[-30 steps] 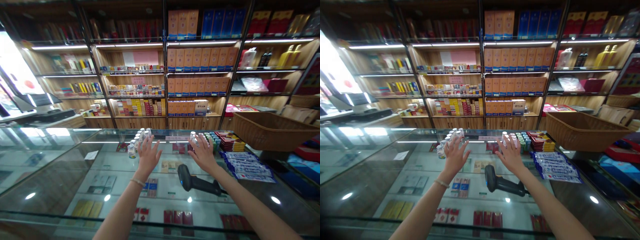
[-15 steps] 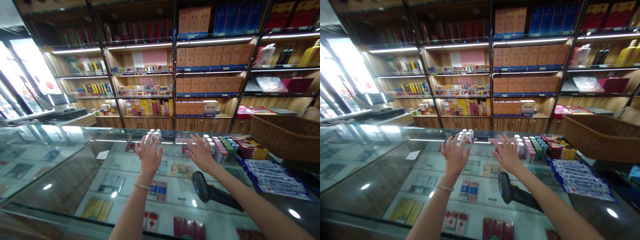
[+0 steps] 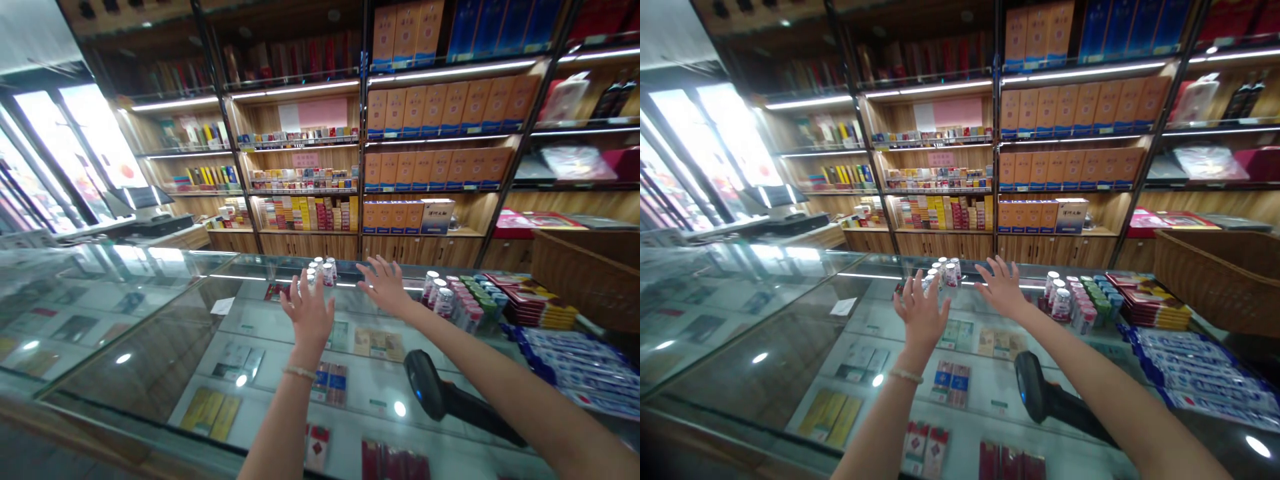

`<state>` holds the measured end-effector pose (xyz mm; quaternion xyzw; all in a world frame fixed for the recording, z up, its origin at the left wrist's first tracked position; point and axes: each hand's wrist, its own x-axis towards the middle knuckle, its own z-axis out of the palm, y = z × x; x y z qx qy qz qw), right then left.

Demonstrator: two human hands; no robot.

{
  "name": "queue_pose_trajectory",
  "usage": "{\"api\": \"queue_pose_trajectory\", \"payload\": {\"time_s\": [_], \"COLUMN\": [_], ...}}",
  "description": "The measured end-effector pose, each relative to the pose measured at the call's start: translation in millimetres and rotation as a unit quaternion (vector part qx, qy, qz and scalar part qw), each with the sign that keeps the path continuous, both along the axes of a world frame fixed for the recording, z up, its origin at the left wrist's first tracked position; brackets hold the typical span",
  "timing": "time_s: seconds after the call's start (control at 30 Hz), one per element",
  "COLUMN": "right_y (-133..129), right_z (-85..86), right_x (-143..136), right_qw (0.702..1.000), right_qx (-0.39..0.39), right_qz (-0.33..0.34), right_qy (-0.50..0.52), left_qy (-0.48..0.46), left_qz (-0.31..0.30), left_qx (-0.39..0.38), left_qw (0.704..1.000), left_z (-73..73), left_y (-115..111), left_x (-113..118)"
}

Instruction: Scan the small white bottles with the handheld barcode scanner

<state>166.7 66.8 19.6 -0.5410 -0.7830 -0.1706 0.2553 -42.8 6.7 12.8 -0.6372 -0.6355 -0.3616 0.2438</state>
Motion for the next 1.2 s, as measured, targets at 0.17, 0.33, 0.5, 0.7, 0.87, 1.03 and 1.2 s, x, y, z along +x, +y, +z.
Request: {"api": "queue_pose_trajectory", "payload": {"time_s": [0.17, 0.33, 0.5, 0.7, 0.87, 1.03, 1.2], "right_y": [22, 41, 63, 83, 90, 91, 91], "right_z": [-4.3, -4.4, 4.9, 11.2, 11.4, 11.7, 16.1], "right_x": [-25, -42, -59, -81, -91, -93, -91], "right_qw": [0.999, 0.998, 0.995, 0.993, 0.992, 0.992, 0.992], "right_qx": [-0.027, -0.057, -0.086, -0.086, -0.082, -0.071, -0.065], "right_qz": [0.018, 0.027, 0.029, 0.043, 0.044, 0.047, 0.050], "right_qy": [-0.012, -0.025, -0.049, -0.069, -0.079, -0.088, -0.096], "left_qy": [0.003, -0.001, -0.006, -0.020, -0.021, -0.007, -0.009], "left_qz": [0.010, 0.010, 0.011, 0.008, 0.005, 0.016, 0.019], "left_qx": [-0.020, -0.027, -0.032, -0.027, -0.011, -0.006, -0.032], "left_qw": [1.000, 1.000, 0.999, 0.999, 1.000, 1.000, 0.999], "left_z": [-10.2, -12.5, -10.7, -11.0, -15.1, -14.5, -10.2], "left_y": [3, 2, 0, -1, 1, 1, -2], "left_x": [0, 1, 2, 2, 2, 2, 3]}}
